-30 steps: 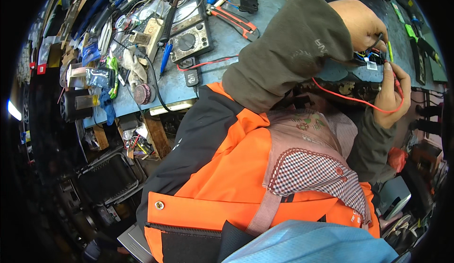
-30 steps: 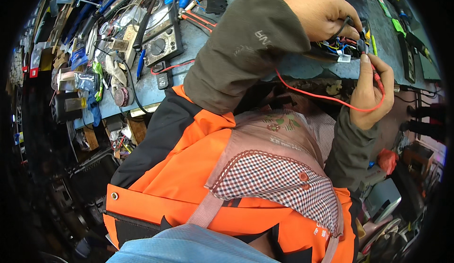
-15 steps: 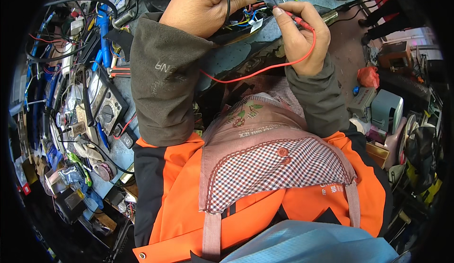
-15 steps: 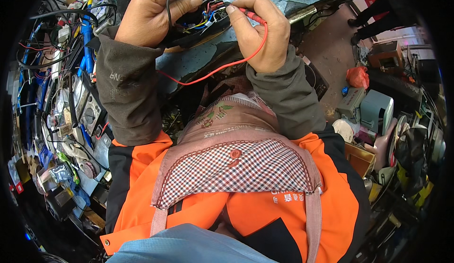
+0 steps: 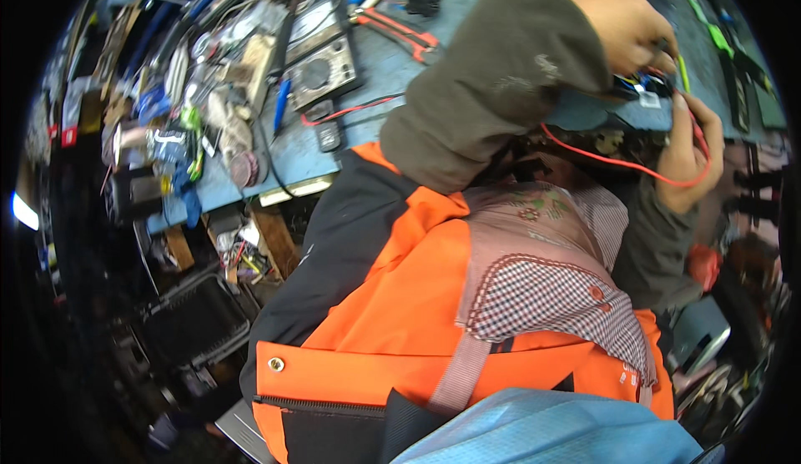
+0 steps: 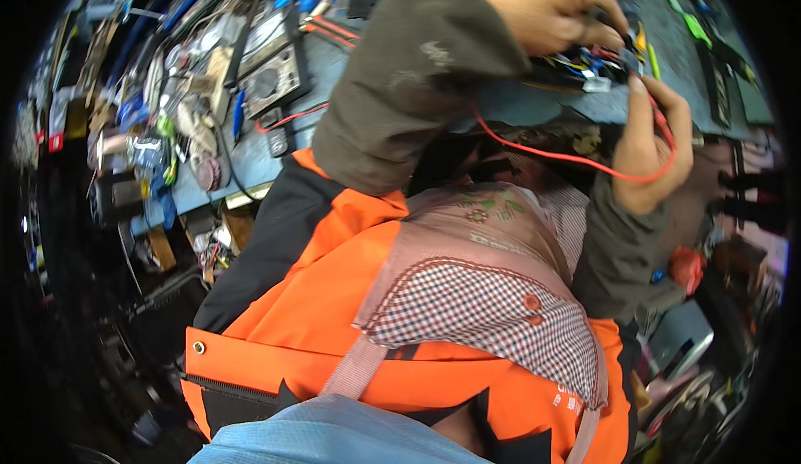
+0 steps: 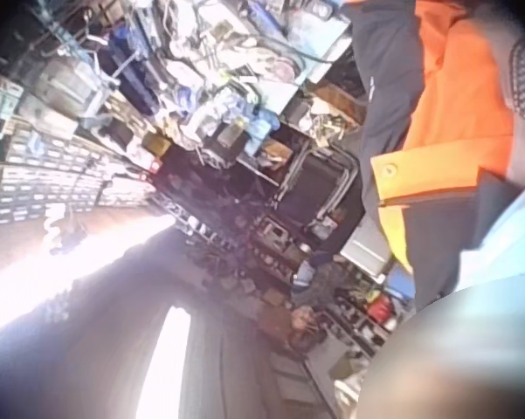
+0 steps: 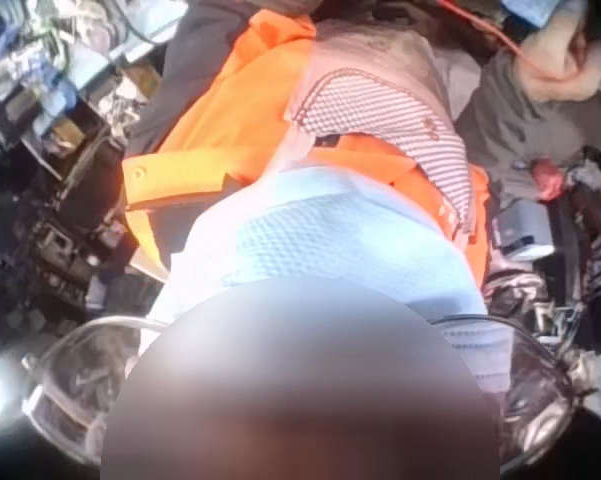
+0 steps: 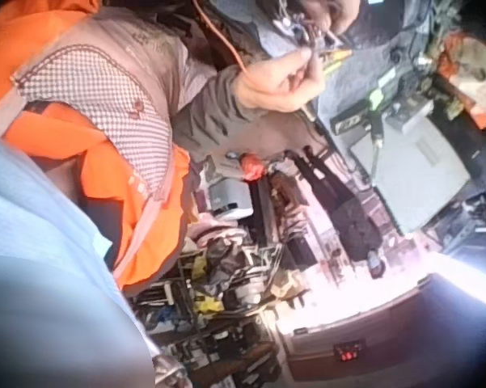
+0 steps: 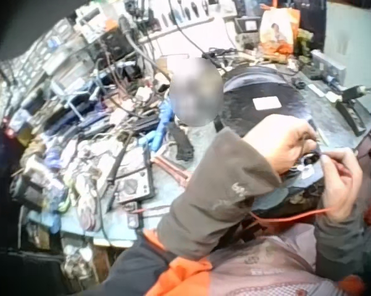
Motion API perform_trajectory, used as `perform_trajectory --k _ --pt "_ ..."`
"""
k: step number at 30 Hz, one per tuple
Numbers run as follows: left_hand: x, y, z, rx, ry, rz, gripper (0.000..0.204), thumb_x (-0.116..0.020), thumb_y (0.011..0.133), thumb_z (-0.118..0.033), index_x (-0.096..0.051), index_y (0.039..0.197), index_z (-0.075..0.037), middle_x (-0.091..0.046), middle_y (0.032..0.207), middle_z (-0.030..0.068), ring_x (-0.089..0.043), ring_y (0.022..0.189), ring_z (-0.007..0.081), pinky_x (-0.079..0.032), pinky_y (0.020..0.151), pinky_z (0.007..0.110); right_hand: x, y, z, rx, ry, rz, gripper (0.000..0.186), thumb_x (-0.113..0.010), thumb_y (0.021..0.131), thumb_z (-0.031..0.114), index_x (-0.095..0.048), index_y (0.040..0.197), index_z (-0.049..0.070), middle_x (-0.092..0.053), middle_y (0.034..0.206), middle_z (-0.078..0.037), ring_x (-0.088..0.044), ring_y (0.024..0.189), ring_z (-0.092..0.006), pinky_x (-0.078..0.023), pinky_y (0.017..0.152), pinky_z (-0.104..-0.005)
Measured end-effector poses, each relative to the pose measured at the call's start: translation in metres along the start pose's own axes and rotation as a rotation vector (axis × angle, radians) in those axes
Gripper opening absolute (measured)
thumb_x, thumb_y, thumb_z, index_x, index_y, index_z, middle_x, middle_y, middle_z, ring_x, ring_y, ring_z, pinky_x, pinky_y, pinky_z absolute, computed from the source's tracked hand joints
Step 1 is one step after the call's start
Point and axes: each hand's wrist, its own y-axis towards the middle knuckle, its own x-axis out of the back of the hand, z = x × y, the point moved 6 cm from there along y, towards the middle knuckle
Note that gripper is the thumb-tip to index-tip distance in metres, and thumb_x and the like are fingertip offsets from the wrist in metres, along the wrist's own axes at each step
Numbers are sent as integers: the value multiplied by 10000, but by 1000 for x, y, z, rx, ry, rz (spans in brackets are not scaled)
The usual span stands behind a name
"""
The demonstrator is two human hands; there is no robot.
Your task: The person uses a multimeter to test electrical continuity on a disassembled circular device. They probe various wires and connectors inside the device's housing, then place the multimeter on the workbench and continue handling the device's internal wiring.
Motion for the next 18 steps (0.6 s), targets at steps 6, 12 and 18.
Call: perform_trajectory --k 6,12,18 --pt "-12 6 6 23 -43 -1 306 -740 984 -385 -820 1184 -168 -812 1007 90 -773 951 294 -598 827 407 2 0 -2 -27 17 4 148 -760 1004 69 -744 1084 -55 -731 986 -72 -648 890 -115 -520 822 -248" --pt "-11 5 8 28 -34 -21 298 -748 979 -385 -824 1174 -173 -813 1004 89 -775 949 291 -600 826 403 -1 1 -2 -19 32 16 143 -761 1003 67 -745 1084 -50 -733 992 -77 -651 891 -117 -516 824 -242" --pt "-3 2 1 -39 -43 41 303 -733 983 -332 -798 1207 -138 -803 996 134 -774 955 328 -601 827 434 2 -2 -5 -30 10 -12 131 -771 993 74 -756 1074 -27 -730 961 -47 -635 851 -88 -513 798 -236"
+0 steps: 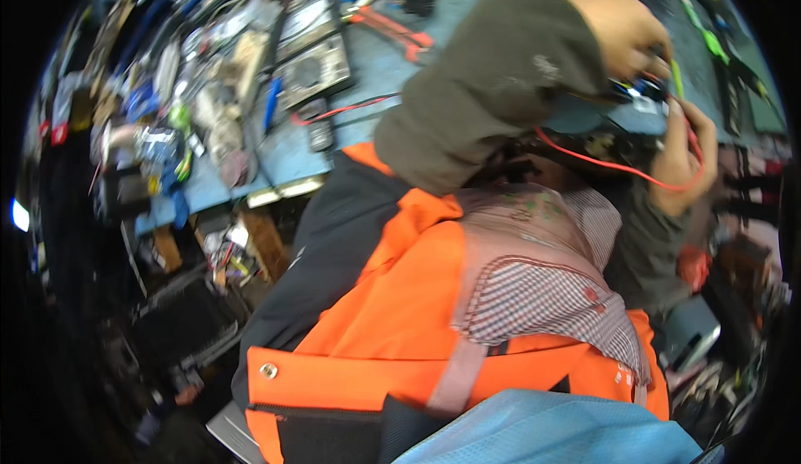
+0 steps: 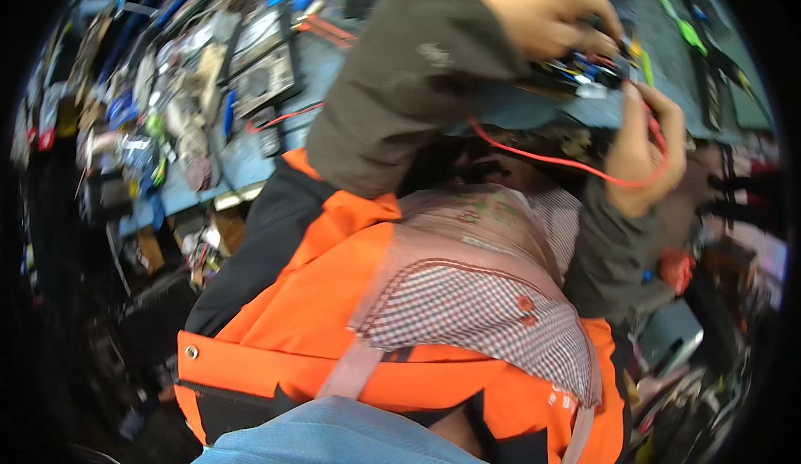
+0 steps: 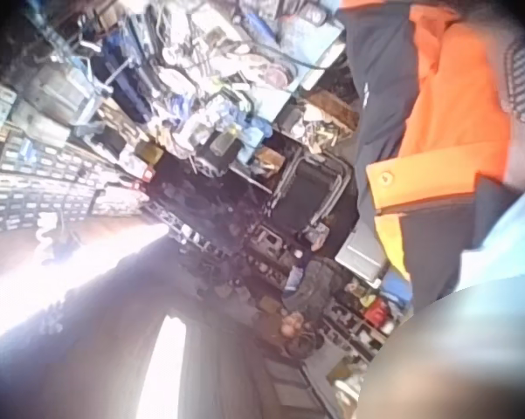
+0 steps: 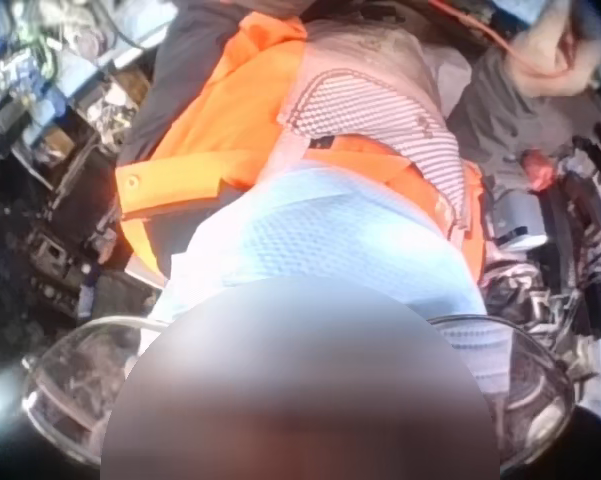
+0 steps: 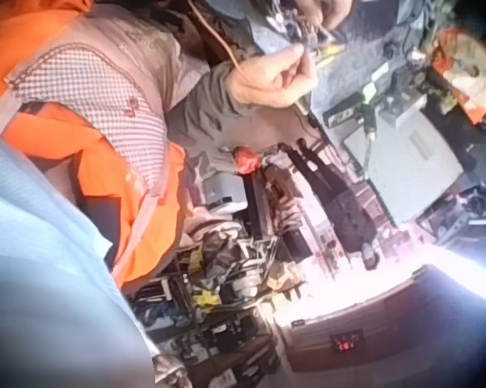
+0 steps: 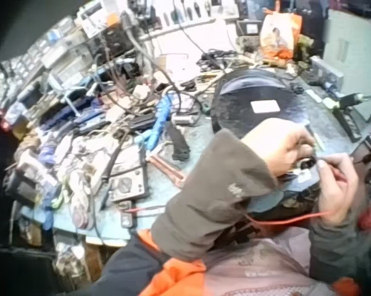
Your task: The person uses a multimeter to test electrical continuity on a disassembled circular device. They probe various wires and connectors inside the device's housing, then place the multimeter on the workbench and continue handling the device's internal wiring.
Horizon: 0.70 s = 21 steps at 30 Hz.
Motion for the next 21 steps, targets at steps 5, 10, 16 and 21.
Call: perform_trajectory --k 5,10,16,21 --pt "18 -20 -12 74 -249 -88 198 -749 1019 -135 -761 1164 -1 -780 916 157 -761 819 197 -594 750 320 -4 7 9 221 -81 22 103 -791 916 60 -745 985 -1 -730 1050 -124 -687 938 -203 -533 845 -313" --pt "15 -16 -23 207 -385 -37 188 -702 1045 -69 -744 1188 45 -791 930 91 -712 836 117 -582 770 282 -2 6 3 48 190 34 116 -753 952 36 -701 1035 -26 -712 1189 -190 -694 915 -168 -550 871 -304" --pt "7 -23 9 145 -360 -40 270 -715 1062 -205 -760 1300 -86 -781 1008 9 -704 929 76 -520 739 230 -6 4 4 -27 242 67 114 -724 985 44 -661 1053 -23 -696 965 -63 -632 797 -78 -520 732 -243" --pt "4 -23 10 144 -406 -41 267 -712 1064 -205 -759 1300 -89 -783 1013 9 -705 927 75 -518 733 234 -4 4 -2 -49 217 78 113 -719 984 54 -666 1057 -13 -701 960 -59 -629 843 -75 -521 743 -241"
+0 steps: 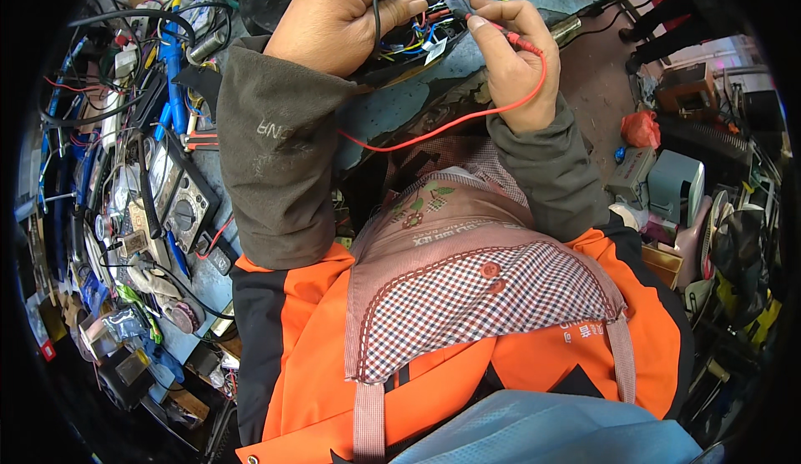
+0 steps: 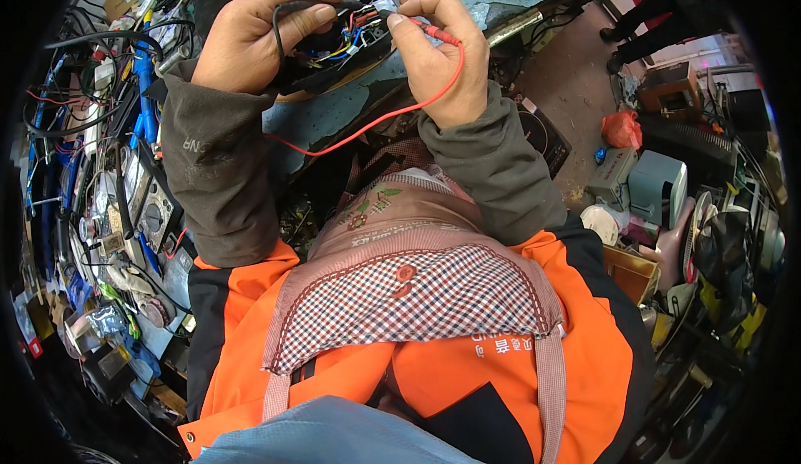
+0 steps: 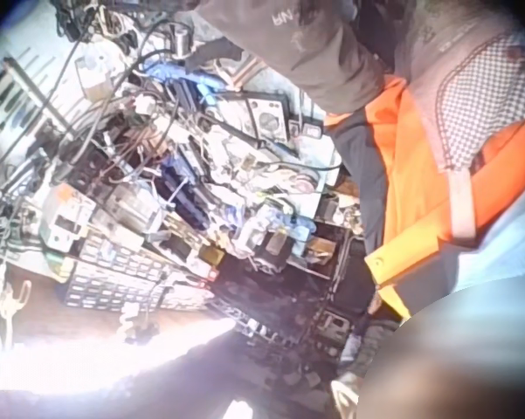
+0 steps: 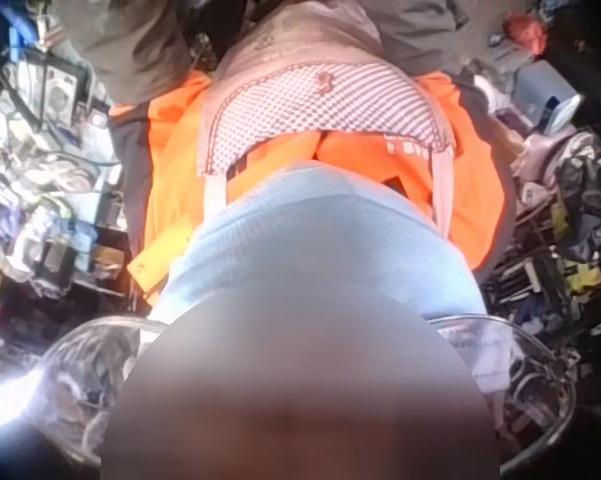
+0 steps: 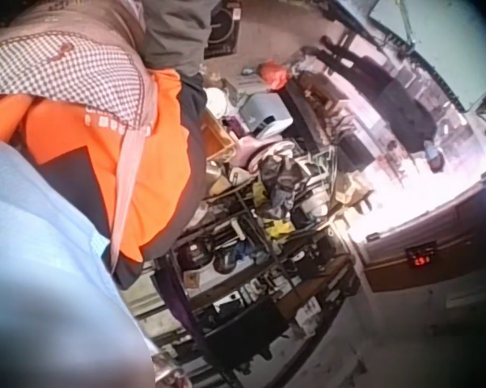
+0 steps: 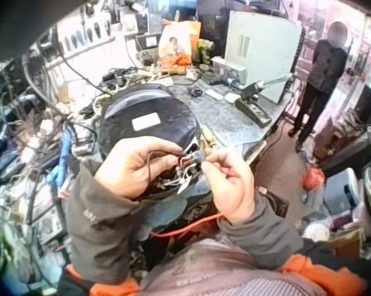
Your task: The person uses a multimeter to test electrical continuity on a disassembled circular device. They probe various wires and connectors inside the device's housing, then place the multimeter on the workbench and continue handling the device's internal wiring.
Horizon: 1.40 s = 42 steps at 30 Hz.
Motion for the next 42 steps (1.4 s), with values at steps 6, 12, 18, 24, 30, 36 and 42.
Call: perform_trajectory --k 6,12,18,24,30,36,42 --pt "0 0 0 13 -23 10 261 -698 1072 -187 -752 1307 -86 -784 1026 20 -711 942 80 -554 784 240 0 4 -9 73 46 20 108 -711 972 48 -671 1061 1 -722 1080 -94 -634 874 -95 -535 787 -262" --pt "0 -1 0 84 -46 5 264 -688 1077 -171 -745 1318 -81 -784 1042 28 -726 982 102 -575 827 253 -1 4 -5 31 59 41 119 -710 974 69 -674 1063 -1 -723 1055 -80 -632 856 -93 -530 775 -258" --pt "1 0 1 42 -34 6 261 -683 1077 -157 -744 1318 -78 -783 1049 31 -729 1012 111 -586 898 262 -1 5 -4 9 -24 36 131 -714 973 78 -669 1071 3 -708 986 -56 -618 825 -71 -520 745 -254" --pt "3 1 4 15 -13 7 270 -696 1071 -174 -744 1318 -76 -787 1057 31 -727 1012 104 -575 862 254 -3 11 -12 -95 63 70 139 -672 993 49 -663 1104 -34 -729 1274 -225 -661 1186 -201 -467 1084 -318" --pt "3 0 2 65 11 6 271 -705 1066 -179 -748 1318 -89 -789 1050 28 -731 1006 105 -568 827 252 -7 6 -4 -81 172 44 136 -697 989 56 -659 1097 -17 -702 987 -61 -611 827 -70 -507 746 -234" --pt "3 -1 0 -22 -14 6 268 -706 1066 -176 -753 1318 -97 -794 1045 30 -736 993 104 -569 814 252 -5 6 -6 -83 133 86 141 -710 990 55 -663 1105 -10 -706 1064 -78 -646 891 -104 -528 781 -258" --pt "-6 5 -30 2 52 -56 197 -721 1029 -87 -748 1184 30 -795 929 113 -738 830 161 -585 760 302 0 6 0 8 11 64 155 -723 988 58 -684 1120 -12 -709 995 -61 -658 872 -113 -531 803 -274"
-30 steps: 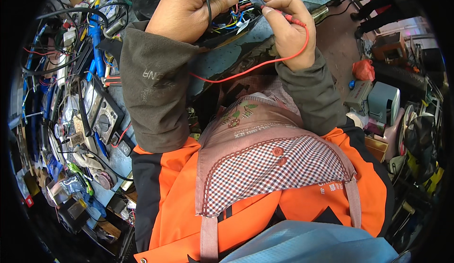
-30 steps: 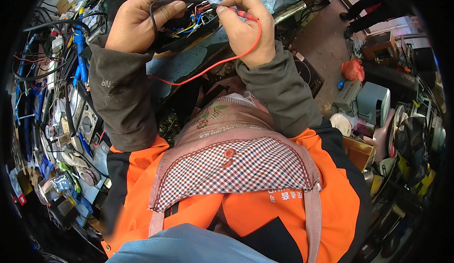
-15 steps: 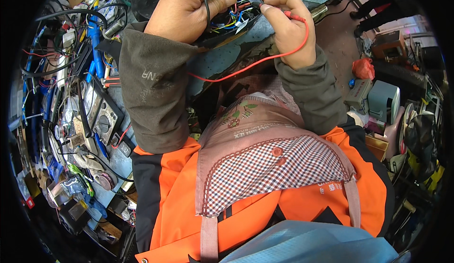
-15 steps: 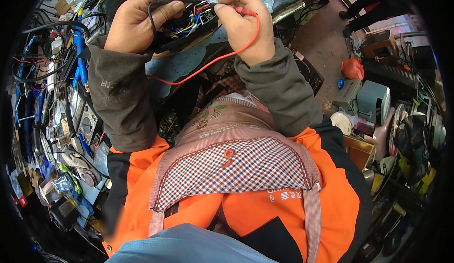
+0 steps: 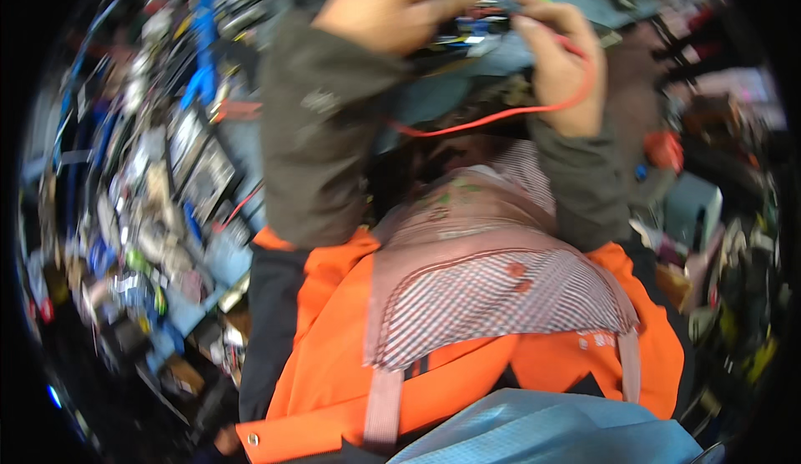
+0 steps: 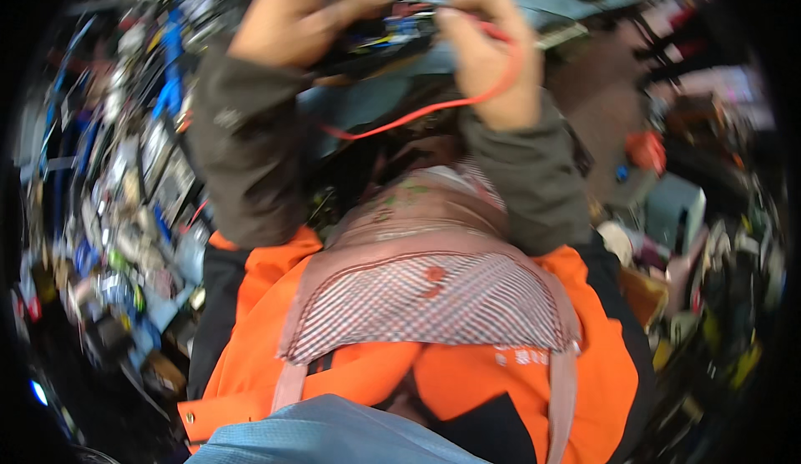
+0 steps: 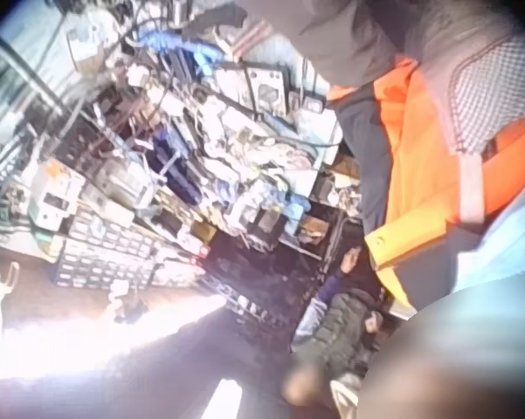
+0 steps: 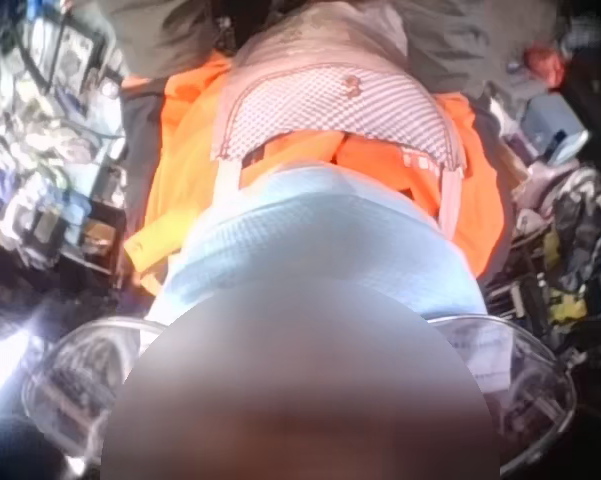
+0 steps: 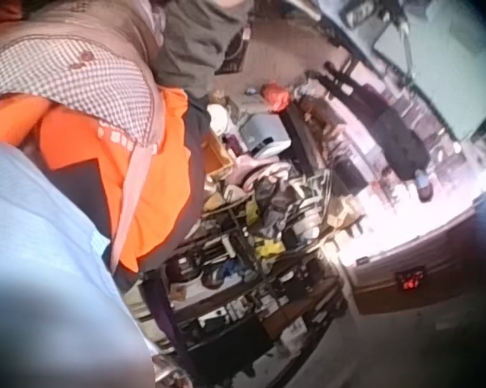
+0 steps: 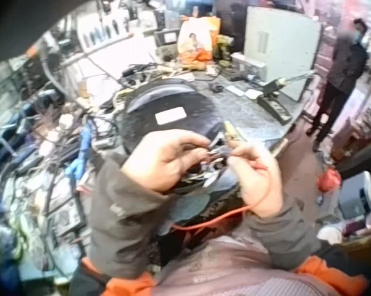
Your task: The person uses a multimeter to test electrical continuity on a disassembled circular device. They probe various wires and connectors inside the device's housing, then place the multimeter on the workbench and continue handling the device's internal wiring.
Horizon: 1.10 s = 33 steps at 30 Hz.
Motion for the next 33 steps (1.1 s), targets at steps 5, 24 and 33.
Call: perform_trajectory --k 5,24,33 --pt "9 -5 -14 -269 163 11 237 -731 1004 -168 -758 1151 15 -771 914 212 -780 848 312 -595 770 389 7 -4 -10 -82 80 -74 151 -723 1004 65 -721 1119 -32 -723 1061 -50 -635 979 -103 -486 907 -243" --pt "-9 20 27 -103 371 0 323 -729 1003 -357 -807 1212 -124 -811 1002 122 -777 926 290 -601 824 408 2 -7 0 -51 -104 -94 154 -738 1007 76 -730 1098 -47 -724 1012 -43 -636 927 -96 -499 860 -236" --pt "6 -2 1 -49 71 22 201 -708 1042 -120 -753 1169 28 -790 904 118 -725 800 140 -582 745 298 -6 -6 13 33 -46 -109 155 -767 983 47 -743 1116 -31 -744 991 -38 -668 880 -90 -525 797 -231"
